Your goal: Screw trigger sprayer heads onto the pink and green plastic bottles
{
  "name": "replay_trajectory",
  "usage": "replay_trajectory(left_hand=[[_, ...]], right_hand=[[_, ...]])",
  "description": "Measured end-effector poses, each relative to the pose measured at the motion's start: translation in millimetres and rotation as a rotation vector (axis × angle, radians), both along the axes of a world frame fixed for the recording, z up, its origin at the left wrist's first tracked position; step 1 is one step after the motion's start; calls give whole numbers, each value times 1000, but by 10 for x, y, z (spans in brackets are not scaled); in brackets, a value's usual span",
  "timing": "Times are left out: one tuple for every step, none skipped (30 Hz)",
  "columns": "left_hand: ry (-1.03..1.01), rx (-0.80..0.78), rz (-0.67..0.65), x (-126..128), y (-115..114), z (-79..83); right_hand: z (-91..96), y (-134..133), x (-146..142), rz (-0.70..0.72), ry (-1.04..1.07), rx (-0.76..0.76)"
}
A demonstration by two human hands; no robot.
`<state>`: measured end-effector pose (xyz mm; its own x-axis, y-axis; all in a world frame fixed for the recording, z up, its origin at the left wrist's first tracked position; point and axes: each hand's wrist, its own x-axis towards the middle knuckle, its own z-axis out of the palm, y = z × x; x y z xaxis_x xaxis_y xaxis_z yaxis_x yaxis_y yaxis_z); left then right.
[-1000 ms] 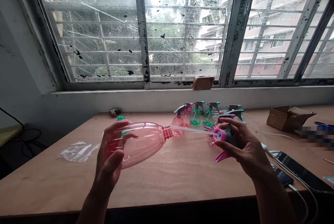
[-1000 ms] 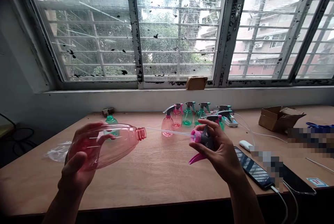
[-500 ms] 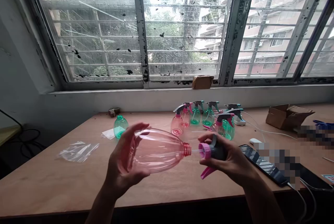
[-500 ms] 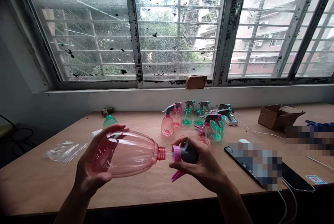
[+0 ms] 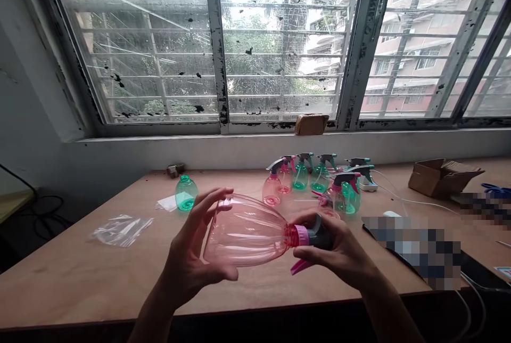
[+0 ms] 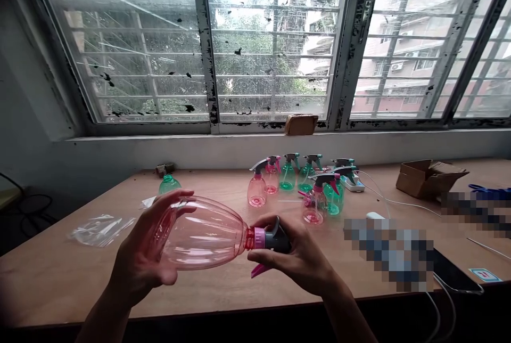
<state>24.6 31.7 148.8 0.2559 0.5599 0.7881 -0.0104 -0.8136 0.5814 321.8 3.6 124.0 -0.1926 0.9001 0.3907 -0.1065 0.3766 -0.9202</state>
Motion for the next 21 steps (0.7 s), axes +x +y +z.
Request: replay_trajectory(left_hand=[[-12, 21, -1, 18, -3, 0], [-20, 40, -3, 33, -8, 0], [-22, 52, -6, 44, -15, 0], [-9, 47, -8, 46, -24, 1], [21, 26, -3, 40, -35, 3], [64, -4, 8, 26, -47, 7], [114, -39, 26, 3, -59, 13], [166, -71, 48, -27, -69, 21], [217, -99, 73, -61, -78, 30], [260, -121, 96, -99, -84, 39], [297, -138, 117, -139, -88, 46], [333, -154, 140, -180, -89, 52], [368, -169, 168, -219, -90, 56], [406, -187, 197, -255, -91, 60], [445, -205, 223, -287, -94, 65], [480, -222, 246, -314, -101, 73], [512, -235, 270, -333, -111, 86], [544, -243, 293, -345, -125, 103], [580, -249, 320, -350, -141, 125], [618, -252, 350, -350, -157, 148], [656, -256, 377, -346, -171, 171]], right_hand=[[-14, 10, -14, -35, 17, 31], [-28, 20, -26, -78, 33, 71], [-43, 31, -35, -118, 47, 105], [-56, 41, -40, -146, 64, 126], [-64, 48, -42, -161, 81, 132], [-68, 51, -39, -162, 94, 126], [-67, 50, -34, -163, 103, 122], [-60, 45, -27, -159, 96, 120], [-50, 36, -18, -152, 74, 125], [-38, 23, -11, -142, 41, 136], [-28, 9, -6, -137, 3, 151], [-21, -7, -4, -139, -28, 171], [-19, -22, -7, -153, -55, 195], [-20, -35, -13, -178, -79, 222], [-23, -45, -22, -217, -99, 253], [-29, -51, -31, -252, -126, 281], [-34, -54, -39, -284, -155, 305], [-39, -52, -44, -303, -181, 320], [-43, -48, -45, -309, -198, 326], [-45, -41, -42, -301, -203, 321], [-45, -34, -35, -285, -205, 308]])
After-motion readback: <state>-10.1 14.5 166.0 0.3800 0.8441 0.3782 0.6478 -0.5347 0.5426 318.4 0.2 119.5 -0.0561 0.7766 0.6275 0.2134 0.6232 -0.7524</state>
